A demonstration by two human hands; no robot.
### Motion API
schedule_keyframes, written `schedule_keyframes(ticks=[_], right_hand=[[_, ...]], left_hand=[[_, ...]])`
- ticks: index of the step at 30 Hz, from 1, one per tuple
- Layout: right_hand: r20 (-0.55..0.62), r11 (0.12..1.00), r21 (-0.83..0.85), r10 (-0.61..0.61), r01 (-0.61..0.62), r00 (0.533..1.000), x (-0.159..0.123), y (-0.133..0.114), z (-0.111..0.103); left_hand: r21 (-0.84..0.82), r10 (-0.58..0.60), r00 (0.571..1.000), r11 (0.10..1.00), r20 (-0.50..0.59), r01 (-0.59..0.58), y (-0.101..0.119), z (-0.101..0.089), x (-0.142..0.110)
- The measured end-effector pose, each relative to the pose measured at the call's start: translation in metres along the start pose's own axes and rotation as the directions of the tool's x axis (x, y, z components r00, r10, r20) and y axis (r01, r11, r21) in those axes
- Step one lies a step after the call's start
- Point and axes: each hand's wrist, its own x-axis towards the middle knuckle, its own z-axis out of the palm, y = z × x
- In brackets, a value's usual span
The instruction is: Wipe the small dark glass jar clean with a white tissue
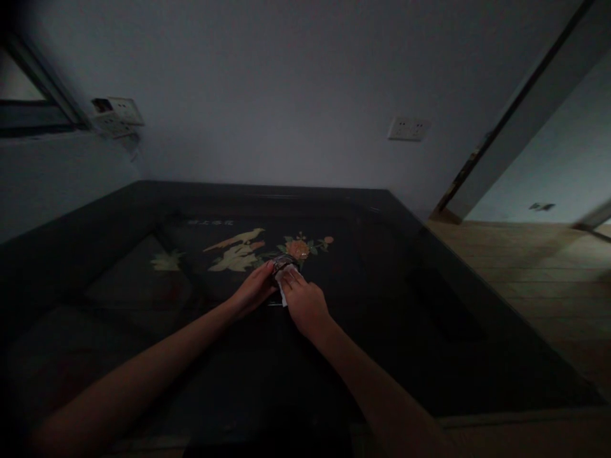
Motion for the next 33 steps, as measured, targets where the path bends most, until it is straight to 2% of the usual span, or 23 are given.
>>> schedule_keyframes(ticks=[2,4,6,7,9,10,11,12,13,14,16,19,22,25,28,31,33], right_hand=[[-0.023,0.996,0.085,-0.003,0.005,1.0,0.0,0.001,0.002],[-0.045,0.969,0.248,0.0,0.011,0.999,0.001,0.002,0.006],[-0.081,0.868,0.496,0.042,0.004,0.996,0.005,0.003,0.012],[-0.092,0.771,0.637,0.088,-0.009,0.992,0.007,0.002,0.016],[-0.063,0.487,0.872,0.209,-0.048,0.976,0.011,0.002,0.023],[-0.027,0.328,0.943,0.266,-0.064,0.964,0.013,0.001,0.027],[0.002,0.205,0.976,0.308,-0.068,0.951,0.015,0.0,0.03],[0.019,0.142,0.988,0.325,-0.069,0.945,0.016,0.0,0.032],[0.02,0.142,0.987,0.328,-0.07,0.944,0.016,-0.001,0.033],[0.0,0.196,0.978,0.322,-0.067,0.947,0.015,-0.001,0.034],[-0.068,0.4,0.915,0.27,-0.048,0.96,0.012,0.0,0.031],[-0.138,0.727,0.687,0.119,0.009,0.983,0.006,0.002,0.02],[-0.096,0.933,0.356,-0.02,0.053,0.995,0.001,0.005,0.008],[-0.043,0.996,0.07,-0.053,0.055,0.998,0.0,0.005,-0.001],[-0.037,0.999,-0.034,-0.043,0.042,0.998,0.0,0.003,-0.003],[-0.047,0.997,0.074,-0.017,0.021,0.999,0.0,0.003,0.001],[-0.071,0.961,0.277,0.005,0.015,0.997,0.001,0.004,0.005]], left_hand=[[0.004,0.003,1.0,1.0,-0.001,-0.003,-0.001,-0.001,0.0],[0.008,0.01,1.0,1.0,0.01,-0.01,-0.002,-0.002,0.001],[0.009,0.031,0.999,0.999,0.027,-0.031,-0.003,-0.004,0.001],[0.009,0.039,0.999,0.999,0.032,-0.039,-0.003,-0.004,0.001],[0.008,0.038,0.999,0.999,0.029,-0.039,-0.003,-0.004,0.001],[0.007,0.029,0.999,1.0,0.022,-0.029,-0.004,-0.004,0.001],[0.006,0.02,1.0,1.0,0.015,-0.02,-0.004,-0.004,0.001],[0.005,0.013,1.0,1.0,0.008,-0.013,-0.004,-0.004,0.002],[0.003,0.011,1.0,1.0,0.002,-0.011,-0.003,-0.003,0.002],[0.001,0.015,1.0,1.0,-0.005,-0.015,-0.003,-0.003,0.002],[-0.004,0.019,1.0,1.0,-0.011,-0.019,-0.003,-0.003,0.002],[-0.003,0.003,1.0,1.0,-0.007,-0.003,-0.001,-0.002,0.0],[0.002,-0.01,1.0,1.0,-0.005,0.01,0.001,-0.001,-0.001],[-0.009,-0.011,1.0,1.0,0.001,0.011,0.001,0.0,-0.002],[-0.015,-0.01,1.0,1.0,0.022,0.01,0.0,-0.001,-0.001],[0.002,-0.01,1.0,1.0,0.001,0.01,-0.002,-0.004,0.0],[0.017,-0.003,1.0,1.0,0.007,0.003,-0.003,-0.005,0.001]])
